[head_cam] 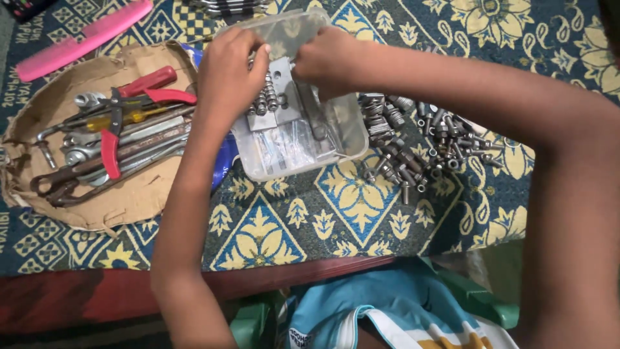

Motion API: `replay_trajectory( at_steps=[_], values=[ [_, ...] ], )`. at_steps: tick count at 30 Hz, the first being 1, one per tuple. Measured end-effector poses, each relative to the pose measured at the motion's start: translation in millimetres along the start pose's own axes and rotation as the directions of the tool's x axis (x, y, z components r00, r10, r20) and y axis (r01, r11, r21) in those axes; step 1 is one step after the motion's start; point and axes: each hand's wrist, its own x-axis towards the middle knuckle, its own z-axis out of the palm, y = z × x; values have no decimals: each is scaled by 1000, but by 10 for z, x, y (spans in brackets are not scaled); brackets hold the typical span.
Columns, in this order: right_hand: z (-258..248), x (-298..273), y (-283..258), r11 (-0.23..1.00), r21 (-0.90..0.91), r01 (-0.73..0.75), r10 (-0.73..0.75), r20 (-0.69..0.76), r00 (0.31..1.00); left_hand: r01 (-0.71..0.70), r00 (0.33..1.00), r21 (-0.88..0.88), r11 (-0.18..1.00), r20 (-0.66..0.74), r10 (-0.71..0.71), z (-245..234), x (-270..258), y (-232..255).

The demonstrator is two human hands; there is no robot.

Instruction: The person repeatedly picks small metal parts from a pile on a patterned tablecloth, inserts them into a clear plastic container, and occasionally removes them to reinsert or adjust. The hands work continuously with the parts and container throughout the clip.

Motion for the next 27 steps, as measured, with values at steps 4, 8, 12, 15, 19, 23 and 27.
replay_trajectory(
  at_steps=[4,8,12,15,19,23,27],
  values=[
    [60,-3,-60,1000,0,23,-23,-1,1000,-11,1000,15,1000,10,11,7,-2,-9],
    [90,22,-35,998,58,35,-33,-50,998,-36,999,20,999,-1,36,12,8,-12],
    [108,10,-39,995,102,24,-17,-73,997,-30,1000,19,999,7,29,24,9,-16],
    [78,20,-55,996,88,9,-2,-81,997,-14,1000,32,999,14,13,23,13,-14],
    [-63,-9,-31,997,71,0,6,-81,997,2,999,36,999,39,-3,-6,4,2],
    [-296,-261,156,985,173,-3,49,-260,964,9,998,40,999,68,-12,-41,10,22],
    [-467,-665,215,969,246,-3,102,-390,915,-21,997,62,998,75,16,-70,-7,61]
  ],
)
